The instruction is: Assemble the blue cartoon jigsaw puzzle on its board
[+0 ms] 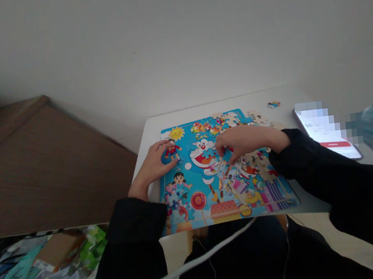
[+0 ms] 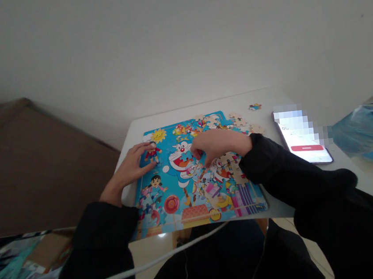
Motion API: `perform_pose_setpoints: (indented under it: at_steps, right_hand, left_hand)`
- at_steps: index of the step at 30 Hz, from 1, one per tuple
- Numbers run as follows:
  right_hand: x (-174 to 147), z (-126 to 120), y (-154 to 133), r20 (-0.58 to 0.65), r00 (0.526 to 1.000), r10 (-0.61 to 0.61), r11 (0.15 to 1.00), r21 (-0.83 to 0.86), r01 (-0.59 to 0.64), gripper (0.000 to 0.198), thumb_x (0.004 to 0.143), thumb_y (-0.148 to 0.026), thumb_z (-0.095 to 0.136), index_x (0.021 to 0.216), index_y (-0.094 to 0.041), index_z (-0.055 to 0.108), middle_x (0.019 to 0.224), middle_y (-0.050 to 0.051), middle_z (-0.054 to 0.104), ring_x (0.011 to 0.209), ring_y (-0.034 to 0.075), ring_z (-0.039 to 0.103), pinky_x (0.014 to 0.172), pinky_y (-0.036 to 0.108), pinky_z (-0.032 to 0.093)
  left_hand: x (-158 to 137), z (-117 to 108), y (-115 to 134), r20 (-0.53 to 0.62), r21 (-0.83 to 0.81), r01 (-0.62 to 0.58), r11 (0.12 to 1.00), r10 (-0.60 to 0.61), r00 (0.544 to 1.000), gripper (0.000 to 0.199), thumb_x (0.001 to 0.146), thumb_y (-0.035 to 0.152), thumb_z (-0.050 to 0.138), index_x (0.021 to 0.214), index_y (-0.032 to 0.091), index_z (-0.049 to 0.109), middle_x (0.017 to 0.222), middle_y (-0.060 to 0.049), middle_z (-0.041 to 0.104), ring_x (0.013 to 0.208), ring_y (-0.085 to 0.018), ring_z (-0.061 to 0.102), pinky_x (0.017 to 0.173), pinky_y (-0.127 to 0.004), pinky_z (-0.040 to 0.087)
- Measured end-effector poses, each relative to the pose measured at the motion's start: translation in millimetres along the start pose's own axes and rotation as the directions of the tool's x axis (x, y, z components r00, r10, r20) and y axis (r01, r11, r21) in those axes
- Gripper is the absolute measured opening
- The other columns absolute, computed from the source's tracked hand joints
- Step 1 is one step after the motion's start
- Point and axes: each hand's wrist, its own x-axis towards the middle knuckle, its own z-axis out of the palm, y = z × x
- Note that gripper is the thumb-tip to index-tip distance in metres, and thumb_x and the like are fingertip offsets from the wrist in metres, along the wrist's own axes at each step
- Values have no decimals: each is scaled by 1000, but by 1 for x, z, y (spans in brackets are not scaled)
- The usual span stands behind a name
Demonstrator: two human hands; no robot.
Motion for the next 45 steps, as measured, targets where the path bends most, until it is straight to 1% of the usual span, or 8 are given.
perform_pose_setpoints:
  at_steps: [5, 10, 20, 25, 28, 32, 40, 45]
  right_hand:
    - [4, -7, 5, 77, 997, 7, 982, 188, -22, 16, 72, -26, 72, 81, -15, 67, 73, 2, 65, 65, 13, 56, 60, 26, 38]
    - [16, 5, 6, -4, 999, -44, 921, 387, 42, 28, 82, -38, 62, 92, -14, 71, 78, 3, 70, 66, 12, 58, 62, 25, 41]
    - [19, 20, -3, -107, 980, -168, 982, 66, 175, 30, 78, -33, 67, 105, -19, 70, 102, 8, 64, 87, 19, 57, 74, 31, 41]
    - [19, 18, -7, -135, 984, -115, 977, 165, 137, 24, 76, -34, 68, 94, -17, 68, 89, 6, 67, 77, 17, 57, 67, 29, 40]
    - [19, 15, -11, -155, 985, -80, 938, 323, 127, 20, 79, -34, 65, 89, -17, 68, 79, 3, 68, 70, 14, 58, 66, 27, 41]
    - [15, 10, -22, -280, 958, -60, 884, 431, 182, 23, 77, -38, 68, 88, -18, 67, 78, 1, 67, 72, 13, 60, 66, 26, 41]
    - [9, 11, -52, -392, 917, -72, 846, 464, 264, 32, 72, -42, 71, 81, -20, 50, 70, -2, 58, 63, 11, 53, 58, 24, 37]
    - [-1, -1, -50, -334, 937, -99, 853, 456, 253, 43, 73, -49, 69, 99, -21, 50, 79, 0, 63, 68, 13, 57, 61, 25, 39]
  left_hand:
    - [0, 1, 0, -15, 3, -2, 1000, 2, 1000, 46, 80, 46, 57, 118, 21, 56, 133, -10, 50, 128, -28, 41, 110, -48, 30]
    - [-1, 1, 1, -39, 14, -1, 1000, 2, 999, 45, 79, 44, 59, 117, 20, 57, 133, -11, 50, 127, -28, 42, 109, -47, 32]
    - [0, -2, 5, -56, 43, 2, 999, 1, 998, 43, 77, 43, 61, 114, 20, 59, 131, -10, 53, 125, -28, 45, 107, -47, 34]
    - [2, -9, 26, -148, -90, -2, 996, -12, 989, 38, 77, 44, 62, 105, 18, 63, 125, -12, 58, 121, -28, 50, 107, -46, 36]
    - [1, -14, 54, -148, -413, 55, 909, -126, 981, 37, 79, 46, 59, 105, 20, 62, 118, -9, 63, 115, -24, 56, 99, -43, 45]
    - [-7, -19, 94, 122, -689, 153, 708, -95, 988, 39, 76, 44, 64, 106, 20, 60, 99, -5, 70, 92, -21, 66, 80, -37, 54]
    - [-34, -16, 123, 175, -760, 282, 586, -234, 956, 39, 71, 44, 69, 101, 22, 60, 78, -1, 70, 71, -17, 68, 65, -32, 56]
    - [-54, -21, 110, 136, -695, 321, 644, -320, 938, 33, 73, 44, 69, 98, 22, 65, 79, -2, 72, 72, -17, 68, 64, -31, 56]
